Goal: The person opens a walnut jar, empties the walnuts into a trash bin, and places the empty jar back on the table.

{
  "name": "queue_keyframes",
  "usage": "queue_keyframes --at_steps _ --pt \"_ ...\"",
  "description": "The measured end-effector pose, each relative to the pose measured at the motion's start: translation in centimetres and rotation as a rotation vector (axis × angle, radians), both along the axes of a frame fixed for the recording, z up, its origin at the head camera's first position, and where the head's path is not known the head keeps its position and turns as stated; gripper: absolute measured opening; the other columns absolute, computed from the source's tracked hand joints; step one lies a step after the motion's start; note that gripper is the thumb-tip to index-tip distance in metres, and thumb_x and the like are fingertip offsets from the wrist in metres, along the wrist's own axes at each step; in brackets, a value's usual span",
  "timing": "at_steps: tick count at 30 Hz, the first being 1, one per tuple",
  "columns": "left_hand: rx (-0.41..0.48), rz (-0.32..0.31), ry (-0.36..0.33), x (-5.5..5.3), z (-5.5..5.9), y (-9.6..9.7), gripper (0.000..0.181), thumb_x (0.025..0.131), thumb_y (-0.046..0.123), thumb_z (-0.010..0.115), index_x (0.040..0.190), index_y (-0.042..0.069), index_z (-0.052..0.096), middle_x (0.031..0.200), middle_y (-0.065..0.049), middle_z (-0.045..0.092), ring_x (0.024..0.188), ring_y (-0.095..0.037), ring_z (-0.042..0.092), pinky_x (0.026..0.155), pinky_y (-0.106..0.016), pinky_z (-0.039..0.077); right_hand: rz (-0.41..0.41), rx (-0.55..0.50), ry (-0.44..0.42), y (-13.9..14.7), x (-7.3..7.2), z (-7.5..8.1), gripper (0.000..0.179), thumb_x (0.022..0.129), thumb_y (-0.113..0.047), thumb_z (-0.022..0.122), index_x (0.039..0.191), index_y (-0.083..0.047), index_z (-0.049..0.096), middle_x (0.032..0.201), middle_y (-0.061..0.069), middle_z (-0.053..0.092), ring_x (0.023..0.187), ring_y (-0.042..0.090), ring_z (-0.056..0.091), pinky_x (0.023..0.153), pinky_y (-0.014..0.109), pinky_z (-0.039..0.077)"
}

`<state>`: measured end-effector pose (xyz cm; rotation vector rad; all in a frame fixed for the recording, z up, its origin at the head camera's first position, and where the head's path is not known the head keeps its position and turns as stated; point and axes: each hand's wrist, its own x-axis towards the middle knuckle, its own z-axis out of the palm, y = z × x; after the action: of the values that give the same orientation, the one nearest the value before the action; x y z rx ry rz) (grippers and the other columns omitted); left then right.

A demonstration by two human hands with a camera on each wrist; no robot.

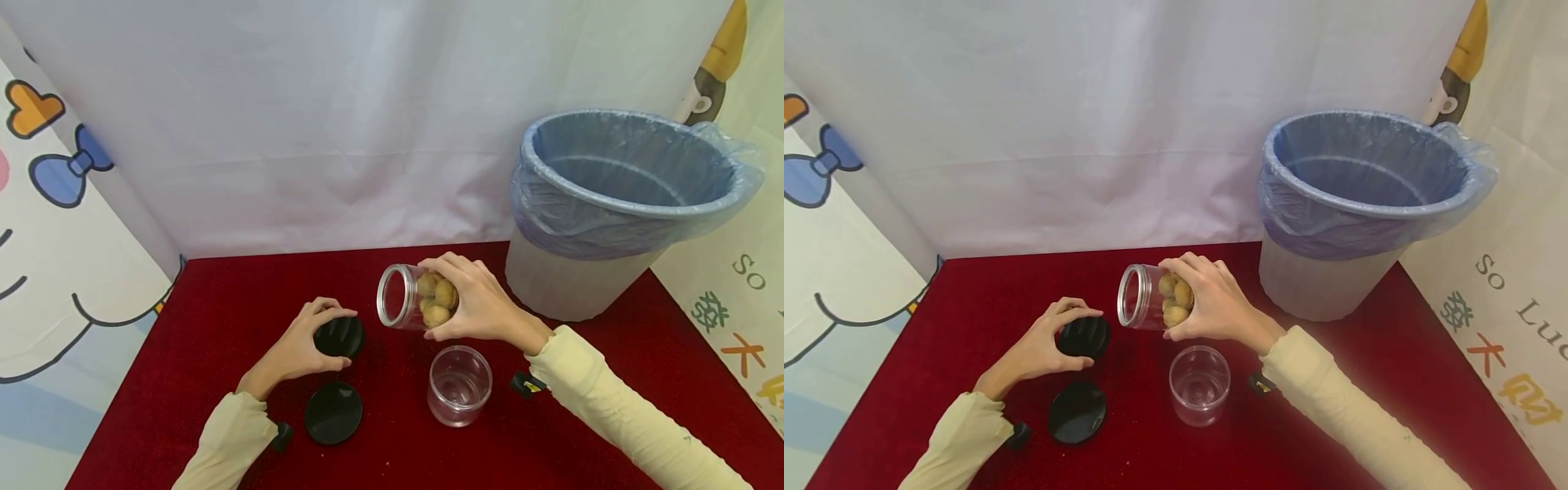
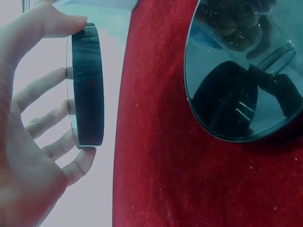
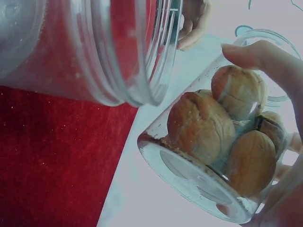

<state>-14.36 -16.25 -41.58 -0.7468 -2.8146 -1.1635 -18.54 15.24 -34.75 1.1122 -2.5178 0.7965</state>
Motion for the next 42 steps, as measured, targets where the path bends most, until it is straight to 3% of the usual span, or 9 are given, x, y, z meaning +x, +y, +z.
queue_keyframes --at_steps 24,36,42 --pt "-0.058 0.026 -0.049 -0.3 -1.6 -0.1 0.067 0.064 0.031 0.083 0.127 0.022 0.060 0.124 0.001 0.043 0.111 -0.022 0.036 0.084 -0.049 0.043 0.007 0.007 -0.003 0.1 -0.1 -0.1 0.091 0.046 -0.045 0.089 0.125 -0.017 0.055 0.106 -0.006 0.054 0.090 0.010 0.051 0.075 0.035 0.034" --pt "-0.092 0.030 -0.086 -0.6 -1.9 0.2 0.069 0.065 0.032 0.083 0.128 0.018 0.059 0.125 -0.001 0.042 0.114 -0.025 0.036 0.091 -0.053 0.038 0.006 0.017 -0.001 0.2 -0.2 -0.1 0.092 0.045 -0.046 0.088 0.126 -0.017 0.055 0.107 -0.005 0.055 0.090 0.011 0.050 0.074 0.034 0.034" --pt "-0.115 0.034 -0.090 -0.7 -2.0 0.3 0.069 0.066 0.033 0.082 0.129 0.017 0.058 0.126 -0.003 0.042 0.115 -0.026 0.036 0.087 -0.049 0.040 0.004 0.018 0.002 0.3 -0.2 -0.1 0.092 0.045 -0.045 0.089 0.126 -0.017 0.055 0.107 -0.005 0.055 0.091 0.011 0.050 0.074 0.034 0.034"
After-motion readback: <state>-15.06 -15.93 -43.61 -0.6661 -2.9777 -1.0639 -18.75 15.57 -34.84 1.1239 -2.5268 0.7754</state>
